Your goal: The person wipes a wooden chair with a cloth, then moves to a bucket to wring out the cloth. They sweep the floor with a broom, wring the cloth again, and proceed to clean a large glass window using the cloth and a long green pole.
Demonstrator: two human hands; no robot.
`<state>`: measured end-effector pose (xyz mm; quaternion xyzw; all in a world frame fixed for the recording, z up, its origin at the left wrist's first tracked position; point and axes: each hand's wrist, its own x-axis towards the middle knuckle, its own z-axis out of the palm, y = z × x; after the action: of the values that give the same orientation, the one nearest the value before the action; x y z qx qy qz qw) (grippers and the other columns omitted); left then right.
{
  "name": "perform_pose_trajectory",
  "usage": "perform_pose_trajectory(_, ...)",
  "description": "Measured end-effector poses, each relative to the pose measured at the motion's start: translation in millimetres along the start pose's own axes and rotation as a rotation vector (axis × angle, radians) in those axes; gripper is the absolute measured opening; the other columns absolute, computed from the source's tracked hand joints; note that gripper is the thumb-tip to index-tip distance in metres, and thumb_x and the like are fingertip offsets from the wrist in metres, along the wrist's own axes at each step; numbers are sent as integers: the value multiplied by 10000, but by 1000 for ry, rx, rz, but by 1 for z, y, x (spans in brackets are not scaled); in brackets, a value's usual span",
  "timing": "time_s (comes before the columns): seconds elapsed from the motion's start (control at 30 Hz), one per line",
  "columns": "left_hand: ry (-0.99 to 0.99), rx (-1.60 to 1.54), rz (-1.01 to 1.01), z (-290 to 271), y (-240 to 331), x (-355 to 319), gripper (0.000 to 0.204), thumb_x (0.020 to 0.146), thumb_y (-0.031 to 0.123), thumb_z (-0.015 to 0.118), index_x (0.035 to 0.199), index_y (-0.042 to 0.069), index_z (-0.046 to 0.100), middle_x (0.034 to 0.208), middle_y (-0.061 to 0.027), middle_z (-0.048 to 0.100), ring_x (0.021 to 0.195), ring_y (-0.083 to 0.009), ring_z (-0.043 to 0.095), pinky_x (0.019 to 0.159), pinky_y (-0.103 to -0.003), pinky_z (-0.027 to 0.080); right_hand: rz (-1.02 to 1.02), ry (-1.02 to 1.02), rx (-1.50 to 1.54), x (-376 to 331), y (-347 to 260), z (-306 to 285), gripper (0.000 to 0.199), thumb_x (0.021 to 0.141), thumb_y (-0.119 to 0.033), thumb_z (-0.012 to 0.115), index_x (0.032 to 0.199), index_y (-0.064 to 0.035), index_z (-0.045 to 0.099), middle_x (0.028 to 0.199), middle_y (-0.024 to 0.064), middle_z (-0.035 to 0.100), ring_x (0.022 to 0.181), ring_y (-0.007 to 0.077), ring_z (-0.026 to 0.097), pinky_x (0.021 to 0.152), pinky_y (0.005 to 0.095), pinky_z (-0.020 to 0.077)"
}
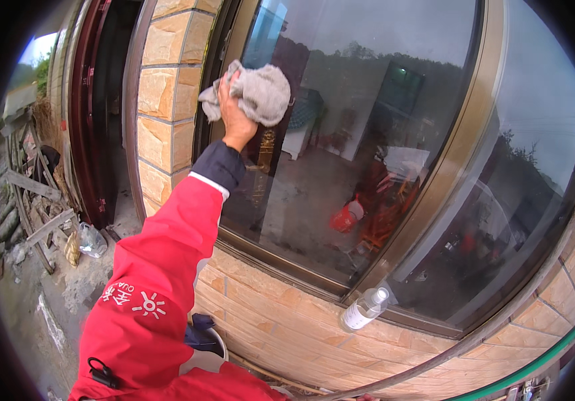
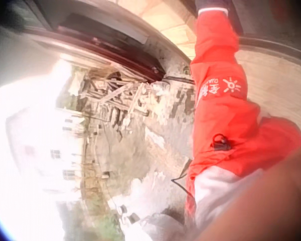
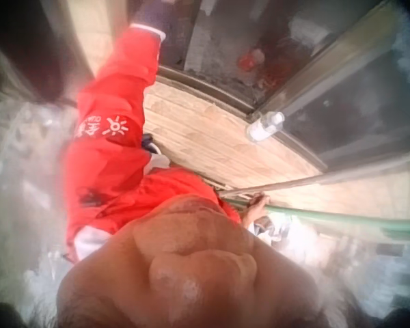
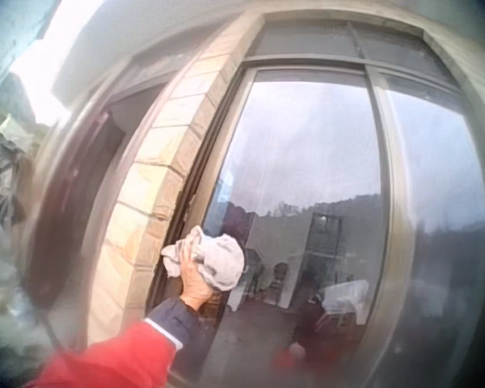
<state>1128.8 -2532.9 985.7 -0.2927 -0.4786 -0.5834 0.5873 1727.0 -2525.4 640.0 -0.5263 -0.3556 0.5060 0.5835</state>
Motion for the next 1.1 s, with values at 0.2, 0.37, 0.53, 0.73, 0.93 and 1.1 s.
perform_pose_trajectory(0.2,-135,10,-143,-35,-3,-49,314,790,29,590,1093,82,648,1156,-146,564,1141,-325,500,993,-388,390,-109,-81,23,37,38,-21,310,968,-353,540,855,-74,615,614,-20,454,519,84,380,466,251,305)
perform_pose_trajectory(0.37,131,-177,190,7,-11,124,378,683,122,720,1041,55,622,1011,-189,567,997,-399,529,858,-426,438,-113,-141,-15,35,15,1,328,980,-333,507,771,-86,564,596,-29,414,524,78,351,484,257,276)
perform_pose_trajectory(0.53,-49,53,48,-7,-35,21,496,710,72,682,1173,-50,555,1297,-247,459,1209,-440,421,1027,-452,360,-112,-177,-4,12,-2,18,323,981,-334,520,796,-75,572,613,-28,439,515,70,356,467,243,274)
perform_pose_trajectory(0.73,-256,-186,-319,-87,-49,-174,756,772,262,716,1403,23,375,1409,-187,372,1335,-348,343,1104,-421,296,-91,-245,-26,5,-2,37,321,984,-339,518,873,-47,594,593,-59,405,471,45,326,423,214,250)
perform_pose_trajectory(0.93,-401,-406,-1036,-138,-88,-240,377,928,290,539,1262,115,532,1190,-50,583,1067,-243,577,904,-366,475,-171,-390,114,2,8,63,355,996,-317,484,872,0,586,650,54,542,410,69,361,378,228,264)
perform_pose_trajectory(1.1,-407,-4,-90,-136,1,-148,345,805,268,630,1114,119,590,1050,-54,631,988,-236,610,850,-369,494,-233,-412,138,-4,-3,56,362,985,-321,521,878,13,607,699,69,574,446,80,389,412,232,297)
